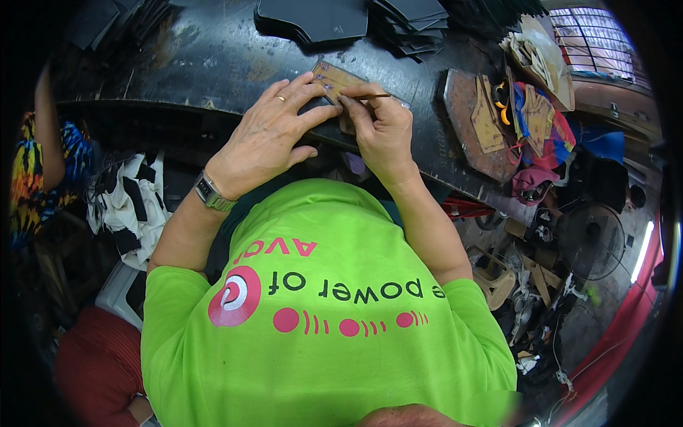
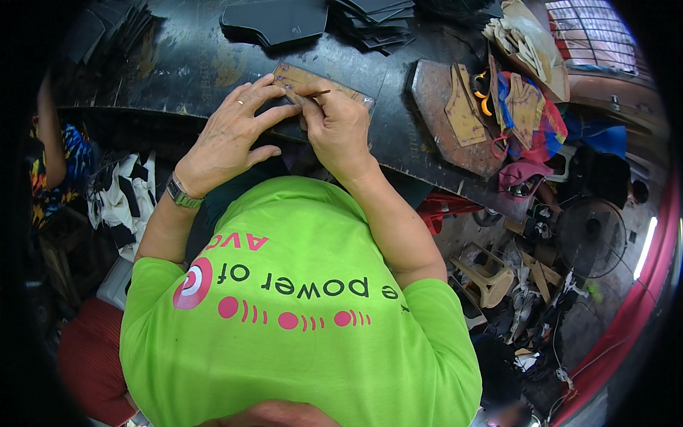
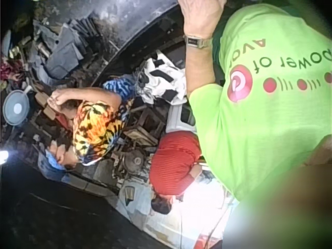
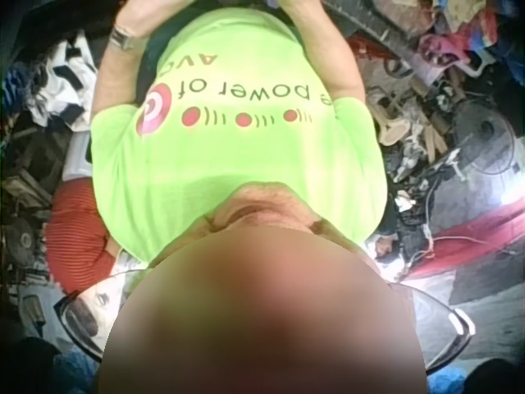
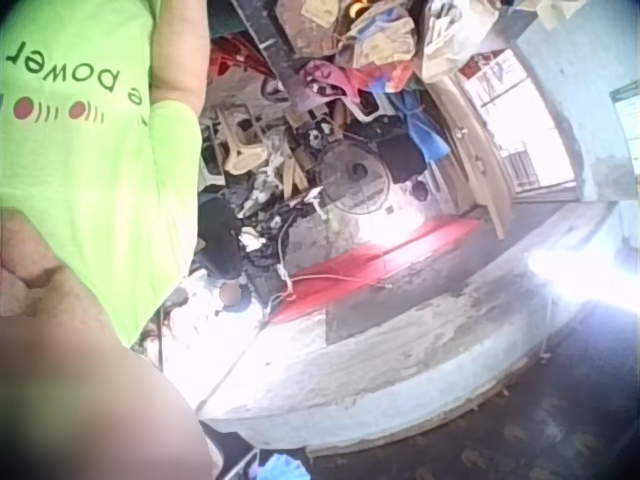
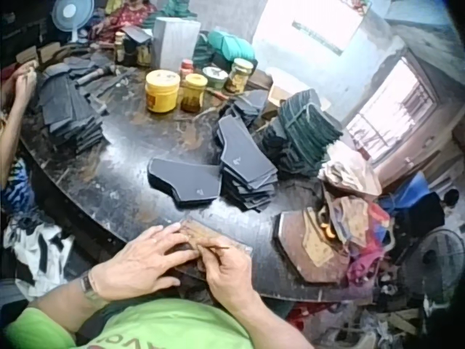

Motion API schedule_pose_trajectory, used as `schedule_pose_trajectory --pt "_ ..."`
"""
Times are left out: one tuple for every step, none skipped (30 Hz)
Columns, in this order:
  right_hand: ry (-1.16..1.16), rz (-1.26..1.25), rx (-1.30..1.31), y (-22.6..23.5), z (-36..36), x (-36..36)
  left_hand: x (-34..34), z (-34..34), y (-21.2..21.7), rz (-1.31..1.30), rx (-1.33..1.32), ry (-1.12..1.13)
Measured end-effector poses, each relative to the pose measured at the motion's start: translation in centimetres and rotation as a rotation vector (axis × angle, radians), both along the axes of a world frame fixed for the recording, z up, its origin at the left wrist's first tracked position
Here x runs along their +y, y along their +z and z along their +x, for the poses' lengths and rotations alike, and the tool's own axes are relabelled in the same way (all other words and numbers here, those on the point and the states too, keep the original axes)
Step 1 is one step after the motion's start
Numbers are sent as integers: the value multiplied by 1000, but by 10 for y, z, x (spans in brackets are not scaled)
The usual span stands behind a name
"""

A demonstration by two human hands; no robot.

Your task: The person repeatedly places a cardboard template on dark sheet material and uses a small pointed tool to mark the material along the template edges. They remove the template, set it aside, and repeat the process on additional sheets.

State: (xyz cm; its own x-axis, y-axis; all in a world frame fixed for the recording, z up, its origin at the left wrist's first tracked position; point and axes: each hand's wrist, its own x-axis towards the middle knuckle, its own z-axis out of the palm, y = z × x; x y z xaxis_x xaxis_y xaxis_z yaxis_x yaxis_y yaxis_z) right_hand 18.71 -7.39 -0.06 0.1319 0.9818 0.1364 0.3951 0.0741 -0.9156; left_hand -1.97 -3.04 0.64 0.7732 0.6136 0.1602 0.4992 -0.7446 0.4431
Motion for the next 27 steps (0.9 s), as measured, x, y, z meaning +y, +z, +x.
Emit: schedule_pose_trajectory --pt "-3 -15 -2 -1 0 1 0 0 0 -1 -5 -8" --pt "-4 -29 -5 -1 0 1 1 0 1 0 2 -15" --pt "-25 -33 29 -1 0 2 1 -1 1 6 10 -18" --pt "-45 -40 65 -2 0 4 1 -2 1 4 11 -16" --pt "-70 -27 107 -2 0 4 1 -2 1 5 13 -18" --pt "-20 82 -98 -2 -1 5 1 -1 1 17 5 -25" --pt "25 211 -300 -2 -1 6 1 -1 1 14 20 -19" --pt "78 363 -501 -1 -1 6 1 -1 1 23 23 -16" --pt "111 433 -524 -1 0 9 2 0 1 24 52 -10" --pt "68 273 -304 -1 1 9 2 1 1 25 21 -20" --pt "41 112 -81 0 3 10 2 0 2 17 20 -24" --pt "15 -52 142 1 3 11 1 -1 2 14 16 -27" --pt "-39 -1 178 1 4 13 1 -1 3 8 17 -19" --pt "-3 -27 183 0 3 15 0 0 3 8 13 -12" --pt "10 -39 187 -2 1 18 0 1 2 5 19 -8" --pt "34 -36 206 -3 -1 19 -1 1 2 9 10 -9" --pt "59 47 6 -6 -6 23 -1 1 2 13 12 -10" --pt "80 216 -126 -6 -7 26 -1 1 2 24 17 -8" --pt "110 370 -270 -7 -8 29 0 1 2 23 20 -11" --pt "140 503 -417 -7 -9 31 1 1 2 29 25 -16" --pt "131 457 -366 -7 -10 32 2 0 2 35 41 -20" --pt "88 282 -181 -6 -9 33 2 0 2 33 18 -25" --pt "61 88 -5 -5 -9 33 2 0 1 31 6 -28" --pt "4 -107 178 -4 -9 33 2 0 1 29 -7 -33" --pt "-1 -120 142 -3 -8 32 1 -1 1 31 -6 -26" --pt "59 44 -25 -3 -10 33 1 -1 0 34 -7 -21" --pt "86 224 -184 -3 -10 33 0 0 0 43 -7 -18"
